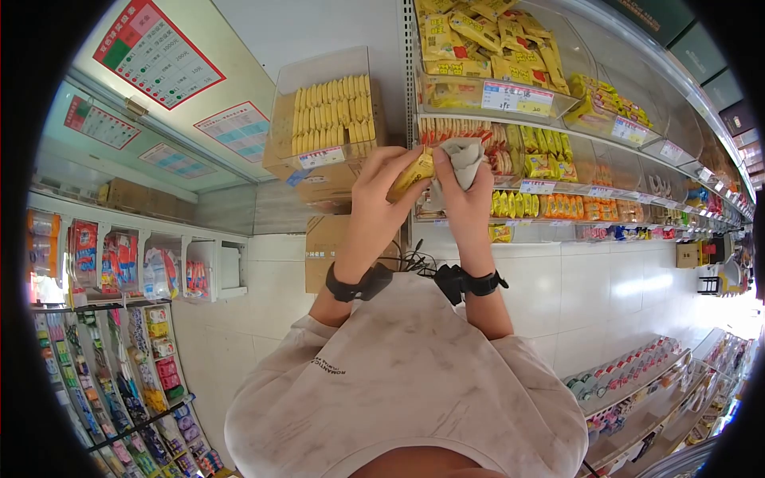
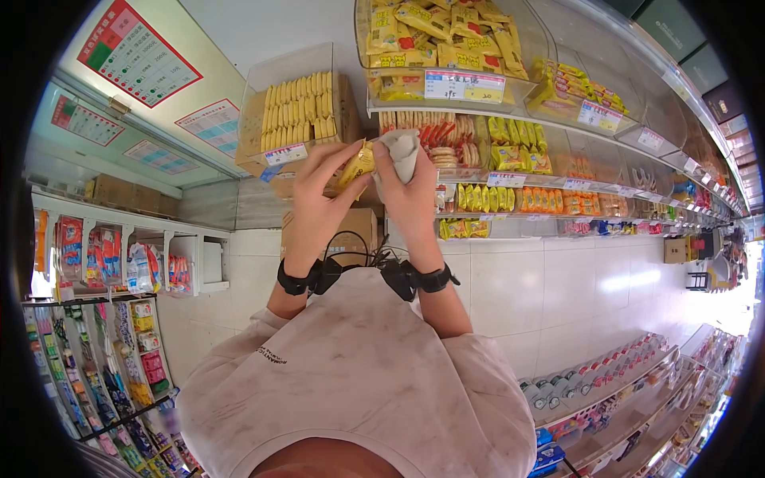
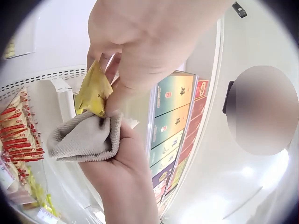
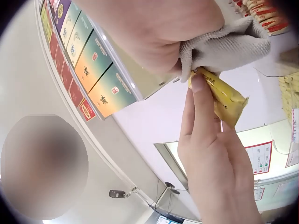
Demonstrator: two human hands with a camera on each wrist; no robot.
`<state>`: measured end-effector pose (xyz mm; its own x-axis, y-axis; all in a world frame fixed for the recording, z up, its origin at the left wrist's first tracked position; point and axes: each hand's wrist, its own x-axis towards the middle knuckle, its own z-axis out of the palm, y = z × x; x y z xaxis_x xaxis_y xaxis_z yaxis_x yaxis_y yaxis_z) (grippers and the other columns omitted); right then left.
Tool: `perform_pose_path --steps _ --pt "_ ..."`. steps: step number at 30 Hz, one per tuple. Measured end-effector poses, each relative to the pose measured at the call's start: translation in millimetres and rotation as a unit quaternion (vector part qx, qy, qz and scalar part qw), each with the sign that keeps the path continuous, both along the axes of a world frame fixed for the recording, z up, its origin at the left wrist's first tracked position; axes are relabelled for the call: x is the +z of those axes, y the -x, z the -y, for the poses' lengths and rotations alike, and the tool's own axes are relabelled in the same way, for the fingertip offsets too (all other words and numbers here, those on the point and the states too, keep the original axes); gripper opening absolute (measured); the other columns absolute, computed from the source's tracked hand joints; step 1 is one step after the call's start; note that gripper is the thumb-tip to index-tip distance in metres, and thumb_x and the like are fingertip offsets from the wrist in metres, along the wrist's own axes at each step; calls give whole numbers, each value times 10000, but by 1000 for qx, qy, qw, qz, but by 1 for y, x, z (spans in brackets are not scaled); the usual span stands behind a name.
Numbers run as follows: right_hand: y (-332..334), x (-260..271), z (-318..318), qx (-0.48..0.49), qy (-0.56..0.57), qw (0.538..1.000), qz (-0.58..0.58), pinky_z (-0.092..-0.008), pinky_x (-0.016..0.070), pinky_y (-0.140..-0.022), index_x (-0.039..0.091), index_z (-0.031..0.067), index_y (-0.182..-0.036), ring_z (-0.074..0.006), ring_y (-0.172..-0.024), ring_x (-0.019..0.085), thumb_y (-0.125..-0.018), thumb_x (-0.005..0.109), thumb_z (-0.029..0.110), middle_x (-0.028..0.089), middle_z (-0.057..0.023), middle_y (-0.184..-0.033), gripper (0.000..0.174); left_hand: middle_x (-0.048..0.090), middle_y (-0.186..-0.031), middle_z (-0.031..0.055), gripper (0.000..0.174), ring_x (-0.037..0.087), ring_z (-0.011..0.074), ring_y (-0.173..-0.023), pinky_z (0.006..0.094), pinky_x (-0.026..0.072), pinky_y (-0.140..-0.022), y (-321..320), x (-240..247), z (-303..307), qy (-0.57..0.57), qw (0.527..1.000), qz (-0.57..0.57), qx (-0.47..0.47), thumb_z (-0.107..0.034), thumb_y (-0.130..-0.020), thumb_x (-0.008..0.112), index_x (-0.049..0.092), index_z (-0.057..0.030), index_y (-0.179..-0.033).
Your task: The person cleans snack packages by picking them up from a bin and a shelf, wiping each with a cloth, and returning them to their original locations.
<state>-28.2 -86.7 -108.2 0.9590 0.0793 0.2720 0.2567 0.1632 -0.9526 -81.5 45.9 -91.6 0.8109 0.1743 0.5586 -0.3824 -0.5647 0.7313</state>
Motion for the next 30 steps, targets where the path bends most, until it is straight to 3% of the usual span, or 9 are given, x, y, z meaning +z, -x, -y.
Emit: perform_pose_path --steps 4,7,10,13,15,16,22,28,30 --pt "-1 -2 -2 -71 95 974 194 -299 497 -772 641 -12 -1032 -143 -847 609 -958 655 97 674 -89 -996 132 629 -1124 99 445 643 199 -992 303 534 -864 1 -3 0 3 1000 -3 -2 23 -784 807 681 1 -1211" --pt "-2 4 3 -45 98 956 272 -317 498 -801 632 -13 -1054 -153 -881 610 -965 636 83 661 -88 -1050 131 627 -1118 88 415 639 172 -1012 287 540 -859 -1 -14 -4 103 993 -11 -61 66 -783 798 675 33 -1178" --pt "4 5 4 39 -41 993 105 -299 498 -797 632 1 -1068 -126 -899 605 -986 619 91 660 -55 -1036 123 619 -1069 102 413 658 209 -905 293 528 -835 0 -8 -4 262 956 -44 -122 35 -739 818 695 13 -1133" --pt "10 14 0 37 -109 993 -11 -263 491 -792 645 15 -1065 -84 -922 588 -1005 621 123 652 -22 -1044 126 614 -1066 103 416 645 239 -919 316 525 -818 3 9 4 257 965 -32 -32 37 -732 824 708 -10 -1128" --pt "8 8 -7 40 -164 982 -85 -238 479 -788 647 19 -1092 -62 -928 574 -1009 632 157 651 -15 -1060 162 617 -1081 102 423 644 243 -952 325 524 -837 1 1 2 30 996 75 36 53 -752 809 702 -13 -1156" --pt "8 6 -10 41 -192 973 -122 -225 474 -787 648 20 -1105 -51 -932 567 -1011 637 174 651 -12 -1068 181 618 -1089 101 426 643 245 -968 329 524 -847 1 -2 1 -85 986 126 69 60 -763 801 700 -15 -1170" --pt "16 13 -12 56 -166 974 -147 -235 476 -817 609 -9 -1255 -68 -968 573 -1047 577 246 651 -29 -1144 330 627 -1103 113 481 615 296 -962 383 510 -812 -1 4 2 -76 991 94 54 21 -747 796 692 -42 -1212" --pt "17 18 -10 112 -46 992 -23 -279 441 -1000 492 -34 -1416 -113 -1194 538 -1077 497 234 570 -107 -1410 432 684 -1069 159 454 662 310 -923 365 528 -813 -4 -8 -4 7 999 34 20 41 -799 748 654 6 -1242" --pt "8 14 -10 121 -22 992 23 -282 426 -1027 485 -38 -1415 -125 -1217 536 -1079 487 232 562 -118 -1428 431 686 -1082 166 440 671 303 -911 348 533 -816 -3 -10 -9 9 1000 0 -13 46 -822 725 644 10 -1253"
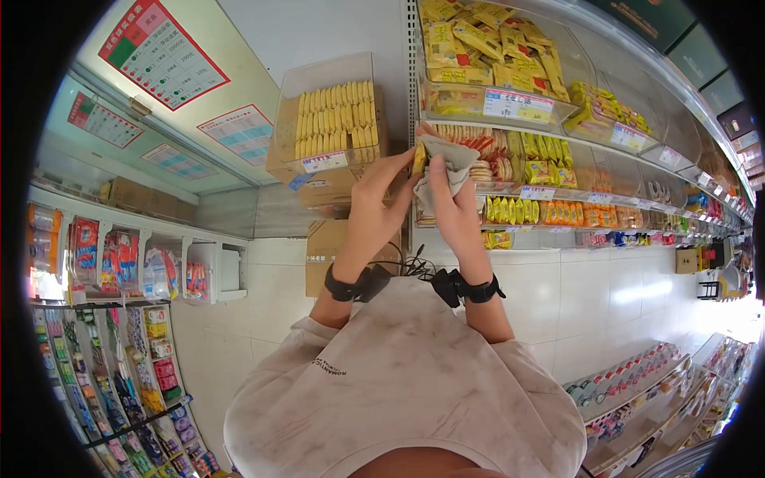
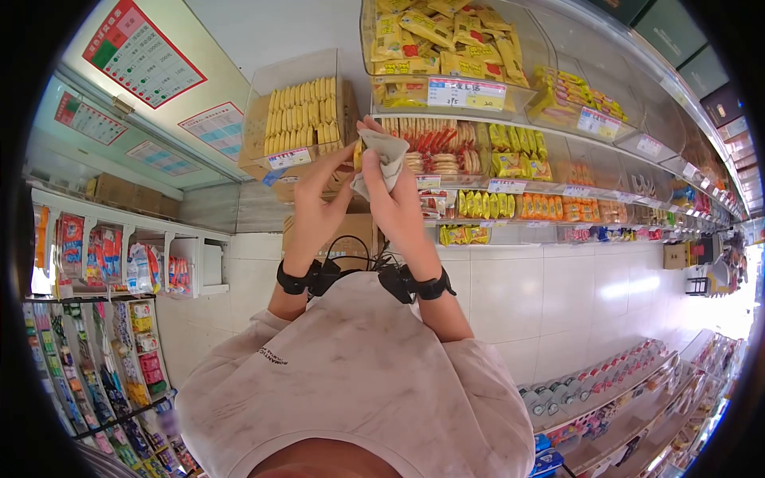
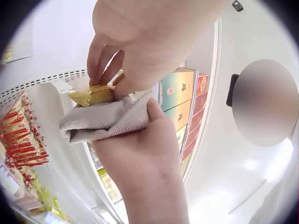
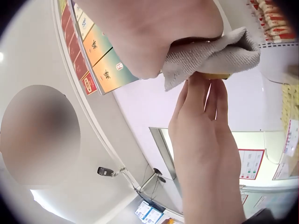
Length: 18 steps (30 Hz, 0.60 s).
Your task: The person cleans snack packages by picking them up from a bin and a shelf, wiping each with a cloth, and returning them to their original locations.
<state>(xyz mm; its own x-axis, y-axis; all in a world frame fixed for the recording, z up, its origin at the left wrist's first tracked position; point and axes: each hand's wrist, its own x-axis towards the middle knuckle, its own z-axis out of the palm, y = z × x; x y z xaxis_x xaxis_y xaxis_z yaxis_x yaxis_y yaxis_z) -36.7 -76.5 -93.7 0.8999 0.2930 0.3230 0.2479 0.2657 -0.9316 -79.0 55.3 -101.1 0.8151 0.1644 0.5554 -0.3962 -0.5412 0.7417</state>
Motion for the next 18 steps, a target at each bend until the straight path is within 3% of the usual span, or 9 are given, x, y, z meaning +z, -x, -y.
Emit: perform_pose_path --steps 1,4,7,9,13,16,18 --pt "-3 -1 1 3 9 1000 25 -284 419 -1040 481 -40 -1414 -131 -1229 535 -1080 482 231 557 -123 -1438 431 688 -1088 170 434 675 299 -905 340 535 -817 1 0 -2 1 1000 -17 -17 49 -833 714 638 11 -1258" --pt "-6 -1 6 43 5 997 -62 -291 422 -1028 506 -33 -1392 -132 -1191 552 -1074 502 245 560 -124 -1433 422 685 -1082 162 411 682 252 -898 324 536 -824 5 -1 -5 25 994 -72 -77 39 -857 700 635 10 -1262" --pt "-14 -3 13 61 -25 993 -99 -285 459 -962 542 -15 -1355 -113 -1128 562 -1061 545 268 615 -100 -1334 408 679 -1049 133 383 671 205 -923 301 535 -830 6 0 -4 57 990 -84 -99 29 -889 685 635 9 -1269" --pt "-13 -9 12 24 -60 986 -152 -277 466 -933 558 -1 -1343 -102 -1098 557 -1062 544 289 640 -76 -1244 404 673 -1036 106 364 657 171 -951 280 532 -833 3 -1 -1 84 990 -53 -100 21 -913 672 635 8 -1276" --pt "-4 -7 11 -33 -30 986 -160 -266 462 -923 563 9 -1346 -104 -1094 556 -1064 522 352 647 -46 -1156 446 670 -1042 56 335 632 125 -999 244 527 -837 -1 -7 -1 196 978 -58 -38 10 -949 649 640 1 -1283" --pt "3 -15 16 29 34 989 -142 -267 443 -959 527 2 -1385 -116 -1119 551 -1052 539 372 620 -54 -1220 498 669 -1046 41 323 625 100 -992 236 531 -807 0 1 1 258 964 -63 -30 -1 -958 650 643 -4 -1281" --pt "1 -29 19 75 -57 979 -184 -271 441 -967 502 -5 -1402 -119 -1123 546 -1038 573 345 603 -54 -1244 510 669 -1045 38 325 625 98 -988 233 534 -788 -2 -4 -1 264 963 -55 -5 -3 -958 653 640 -5 -1283"
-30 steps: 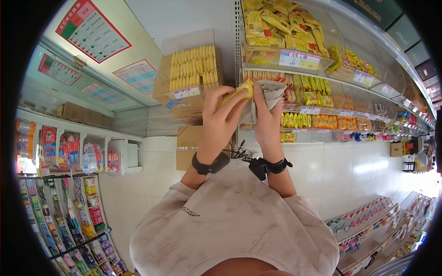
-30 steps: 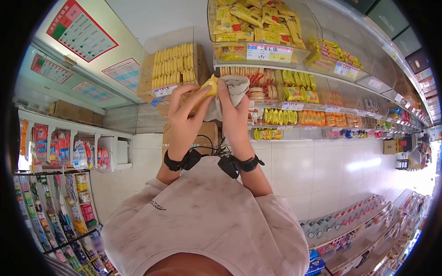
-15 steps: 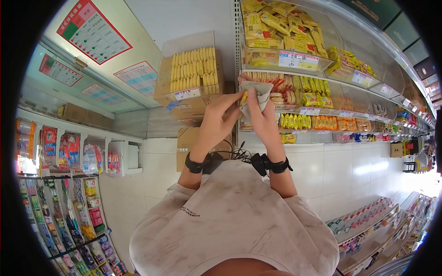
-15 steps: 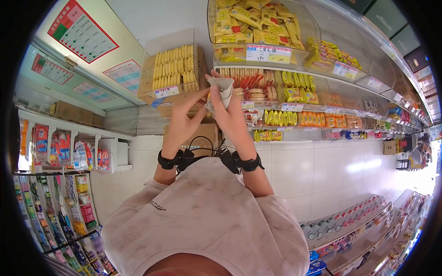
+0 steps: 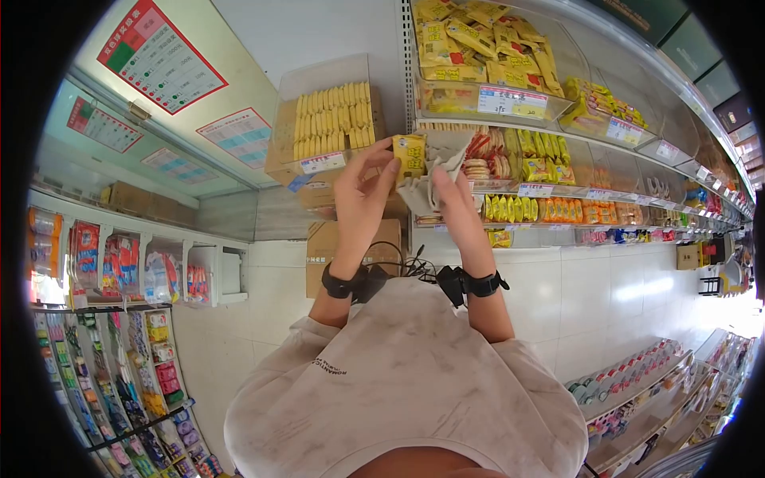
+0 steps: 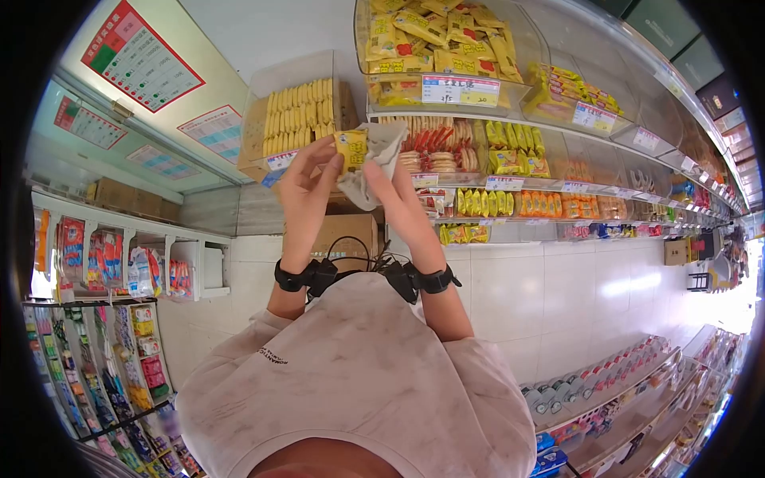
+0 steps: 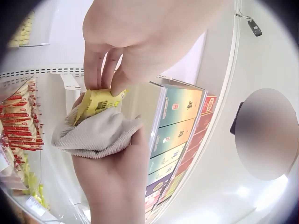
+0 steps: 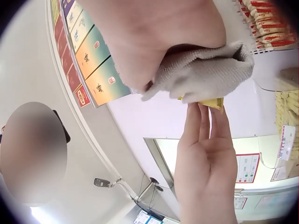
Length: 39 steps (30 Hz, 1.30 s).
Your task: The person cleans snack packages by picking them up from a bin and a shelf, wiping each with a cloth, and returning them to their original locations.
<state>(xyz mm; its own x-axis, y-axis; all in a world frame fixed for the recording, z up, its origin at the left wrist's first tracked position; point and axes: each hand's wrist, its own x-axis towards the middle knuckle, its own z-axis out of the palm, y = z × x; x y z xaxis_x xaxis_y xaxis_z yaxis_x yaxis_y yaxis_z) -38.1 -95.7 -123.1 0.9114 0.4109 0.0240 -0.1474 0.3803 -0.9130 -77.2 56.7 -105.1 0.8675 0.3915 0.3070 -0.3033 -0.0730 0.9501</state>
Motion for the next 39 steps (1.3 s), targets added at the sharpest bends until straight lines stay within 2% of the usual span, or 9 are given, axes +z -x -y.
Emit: perform_pose_path --steps 4,7,10,16,22,25,34,37,39 --pt "-2 -7 1 58 -137 986 -70 -274 425 -990 453 -5 -1439 -119 -1135 525 -1023 610 274 583 -62 -1273 524 665 -1051 47 317 630 102 -992 227 536 -764 -1 1 -3 -6 1000 6 27 -2 -954 661 651 2 -1271" --pt "0 13 -7 -3 38 994 105 -275 453 -941 504 0 -1395 -116 -1080 551 -1017 618 254 614 -54 -1227 469 650 -1098 55 313 641 117 -1001 235 543 -781 3 2 -4 -83 996 18 19 11 -940 673 674 -3 -1253" --pt "-7 9 -7 -67 60 990 108 -264 480 -862 579 6 -1303 -99 -985 576 -1006 638 248 654 -34 -1114 387 629 -1132 69 348 630 124 -1024 256 554 -900 8 11 7 -30 996 52 -59 80 -909 670 672 9 -1250" --pt "-5 14 -8 -148 -25 988 24 -248 489 -782 649 -3 -1141 -63 -900 591 -981 678 245 670 -14 -988 296 605 -1114 59 453 624 121 -990 256 556 -902 6 6 15 -99 992 11 -77 107 -881 677 652 -24 -1314" --pt "-11 12 -1 -117 -125 982 -79 -232 497 -743 661 10 -1122 -56 -860 614 -975 694 239 679 -2 -991 274 606 -1100 54 437 632 118 -974 255 546 -859 5 0 19 -114 988 28 -98 96 -884 682 673 -40 -1298" --pt "-9 11 0 -91 -61 994 -6 -229 501 -734 661 13 -1110 -55 -851 622 -978 692 240 686 -6 -985 265 608 -1100 65 428 642 125 -967 256 542 -854 4 -2 15 -156 985 38 -63 91 -884 684 675 -38 -1292" --pt "-8 18 -2 -138 -175 973 -65 -258 524 -734 633 28 -1156 -87 -886 644 -987 677 225 684 -28 -1050 263 634 -1018 84 431 637 170 -900 283 547 -777 3 8 25 -142 986 64 -66 111 -840 674 694 -33 -1246" --pt "-9 25 -2 -138 -196 966 -93 -259 526 -731 621 32 -1175 -93 -906 644 -987 679 234 678 -38 -1082 282 636 -1030 91 458 634 184 -897 289 535 -795 5 4 33 -59 994 45 -77 119 -833 665 681 -34 -1265" --pt "-8 26 -1 -167 -188 964 -89 -259 525 -728 631 28 -1158 -91 -893 643 -987 678 225 680 -37 -1068 265 636 -1035 95 458 624 195 -899 293 519 -811 3 1 27 -120 988 49 -82 114 -833 664 681 -35 -1266"
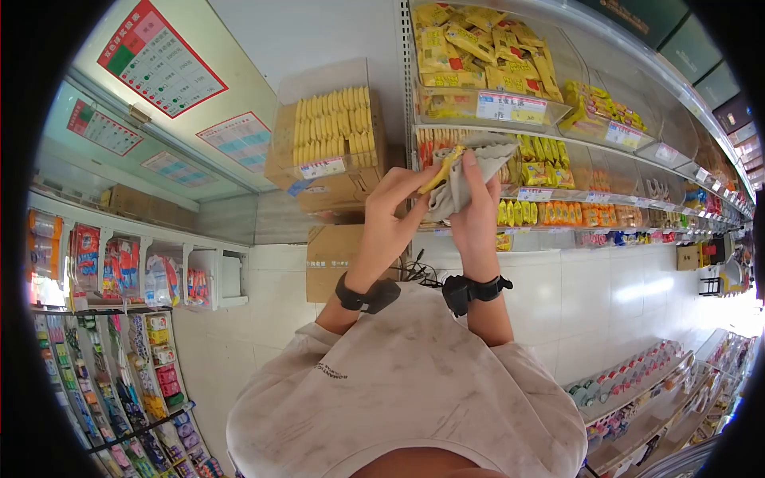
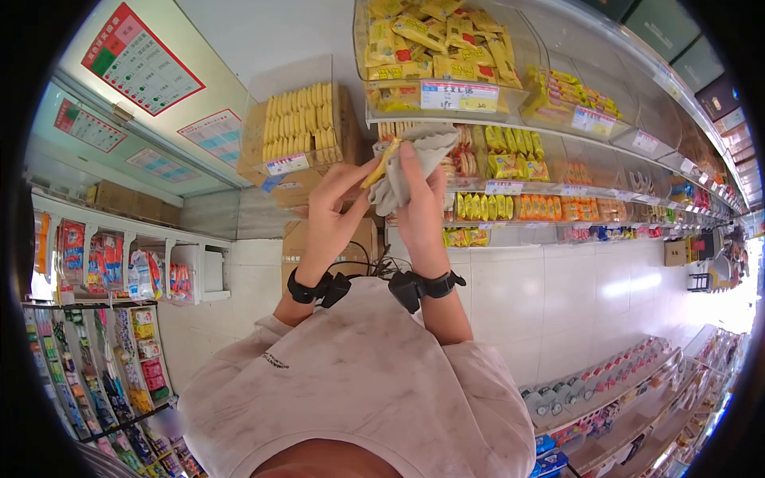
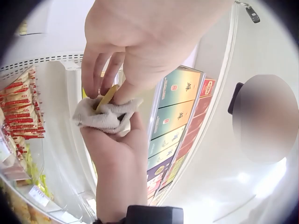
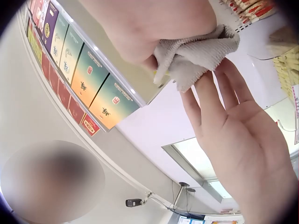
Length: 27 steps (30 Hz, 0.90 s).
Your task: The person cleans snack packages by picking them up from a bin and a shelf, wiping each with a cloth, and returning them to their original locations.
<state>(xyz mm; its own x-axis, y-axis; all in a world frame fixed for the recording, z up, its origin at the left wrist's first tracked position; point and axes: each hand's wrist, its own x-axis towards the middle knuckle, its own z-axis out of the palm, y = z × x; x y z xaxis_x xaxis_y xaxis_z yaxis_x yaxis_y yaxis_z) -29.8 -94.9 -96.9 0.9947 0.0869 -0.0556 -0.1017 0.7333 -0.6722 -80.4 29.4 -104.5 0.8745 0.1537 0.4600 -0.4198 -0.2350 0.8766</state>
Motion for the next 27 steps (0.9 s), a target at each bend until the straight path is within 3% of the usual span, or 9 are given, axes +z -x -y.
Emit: perform_pose_path --steps 4,7,10,13,17,18,20,23,27 --pt "-6 -8 6 -17 72 995 63 -255 522 -727 650 19 -1110 -83 -867 637 -979 687 186 683 -30 -1041 215 630 -1017 95 452 601 211 -901 302 490 -829 2 15 -16 -77 996 -27 -25 98 -837 668 686 -42 -1266" --pt "-11 -14 16 1 153 983 103 -251 521 -728 659 15 -1079 -77 -854 631 -968 700 153 682 -24 -1021 182 602 -1052 68 452 594 160 -976 280 503 -841 -1 11 -29 -68 995 -26 -64 112 -880 635 683 -61 -1295" --pt "-9 -11 17 14 80 995 64 -266 533 -747 652 15 -1096 -95 -870 648 -969 694 141 683 -34 -1026 184 605 -996 77 419 575 183 -890 294 485 -802 1 12 -33 -63 995 -30 -70 65 -868 667 695 -60 -1267" --pt "-13 -11 19 59 38 997 43 -281 545 -764 642 14 -1126 -116 -895 666 -982 675 151 683 -44 -1045 201 588 -1083 66 428 600 153 -995 266 518 -863 4 13 -37 -85 991 -45 -95 91 -895 646 673 -46 -1299" --pt "-11 4 8 78 -39 996 17 -290 557 -782 616 13 -1185 -143 -931 683 -999 655 176 689 -61 -1071 251 592 -1008 75 441 583 159 -887 274 495 -776 2 10 -22 8 998 -36 -49 81 -852 660 695 -59 -1268" --pt "-9 -2 5 79 -25 997 1 -280 553 -786 596 4 -1204 -135 -942 676 -998 655 170 697 -76 -1080 272 591 -1008 76 445 588 153 -886 269 499 -774 3 9 -17 36 998 -43 -36 91 -846 651 694 -52 -1265" --pt "-3 -11 -9 57 63 992 87 -270 548 -786 584 -2 -1211 -121 -946 667 -996 653 160 702 -78 -1077 278 584 -1005 78 462 601 127 -892 250 516 -785 2 3 -9 64 998 -27 -4 131 -816 617 685 -6 -1252" --pt "-1 -9 -13 20 146 979 139 -250 528 -777 597 -8 -1163 -88 -915 643 -994 646 145 699 -51 -1029 234 585 -1008 70 388 599 118 -904 241 517 -796 -1 5 -15 -44 998 6 48 98 -851 647 685 20 -1230" --pt "-5 -9 -2 11 258 952 162 -263 498 -693 622 -18 -1055 -71 -790 595 -1016 616 190 664 -28 -888 212 595 -1024 48 282 600 104 -877 229 504 -768 1 22 -16 98 994 -7 54 21 -920 677 694 27 -1201"
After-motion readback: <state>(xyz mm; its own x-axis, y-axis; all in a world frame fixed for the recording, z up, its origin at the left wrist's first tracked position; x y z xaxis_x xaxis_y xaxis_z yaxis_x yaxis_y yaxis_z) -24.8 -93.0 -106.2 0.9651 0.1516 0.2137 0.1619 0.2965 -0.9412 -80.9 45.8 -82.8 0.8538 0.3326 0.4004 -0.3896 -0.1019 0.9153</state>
